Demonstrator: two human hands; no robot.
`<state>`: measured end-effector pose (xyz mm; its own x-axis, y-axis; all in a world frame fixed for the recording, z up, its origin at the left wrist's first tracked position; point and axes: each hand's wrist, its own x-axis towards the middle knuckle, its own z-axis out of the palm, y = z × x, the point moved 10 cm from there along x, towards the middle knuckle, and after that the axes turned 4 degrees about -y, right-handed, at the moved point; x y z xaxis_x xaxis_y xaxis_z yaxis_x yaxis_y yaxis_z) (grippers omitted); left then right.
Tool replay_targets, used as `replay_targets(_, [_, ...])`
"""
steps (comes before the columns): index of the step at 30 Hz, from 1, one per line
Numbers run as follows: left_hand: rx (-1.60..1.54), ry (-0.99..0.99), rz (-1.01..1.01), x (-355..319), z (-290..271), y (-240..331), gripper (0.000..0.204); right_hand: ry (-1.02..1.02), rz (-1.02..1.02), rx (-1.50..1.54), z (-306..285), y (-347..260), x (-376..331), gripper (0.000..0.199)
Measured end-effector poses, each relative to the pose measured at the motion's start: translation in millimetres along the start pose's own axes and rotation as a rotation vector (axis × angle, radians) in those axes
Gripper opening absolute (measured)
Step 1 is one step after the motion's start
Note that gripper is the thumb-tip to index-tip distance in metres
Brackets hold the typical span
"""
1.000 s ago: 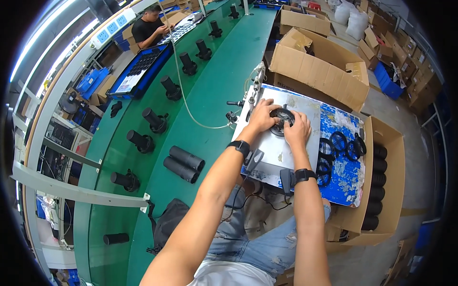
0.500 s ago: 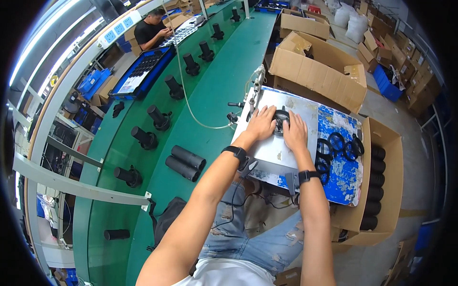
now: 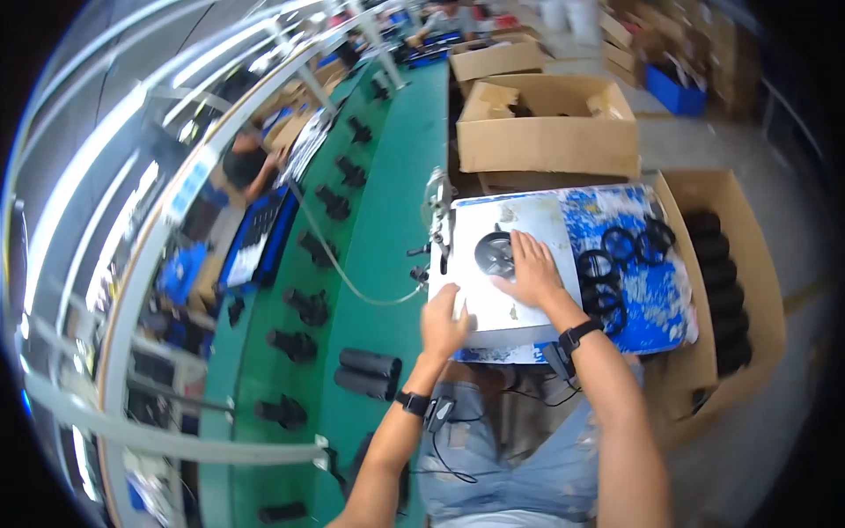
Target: Assembling fan units by pressing blades into housings using a manual press machine.
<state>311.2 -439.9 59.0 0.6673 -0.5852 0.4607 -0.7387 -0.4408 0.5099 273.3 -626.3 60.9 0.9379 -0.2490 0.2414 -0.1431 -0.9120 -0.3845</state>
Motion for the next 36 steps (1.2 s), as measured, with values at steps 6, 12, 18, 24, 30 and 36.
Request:
replay_targets(6, [0.032,0.029,-0.628,57,-17,-185,0.048,-0.027,0.066,-0.029,-2,21,-10,0.098])
replay_targets(12, [-0.71,-0.087,-1.05,71,51,-269,0.064,-0.002,-0.01,-0.015,6,-7,-1,0.099])
replay_targets(18, [-0.69,0.143,-1.168,88,70,-274,0.041,-0.013,0.035,-0.011,4,8,-6,0.098])
replay_targets(24, [-0.312,0.012,-0.78,107,25,-308,0.045,-0.012,-0.035,-0.014,2,-29,4,0.098])
replay_targets(30, [-0.05,0.405,-0.041,107,-65,-72,0.027,0.126,0.051,0.16,-10,19,-2,0.07])
replay_targets(36, [0.064,0.034,0.455,43,-10,77,0.041,-0.132,0.314,-0.303,7,26,67,0.036])
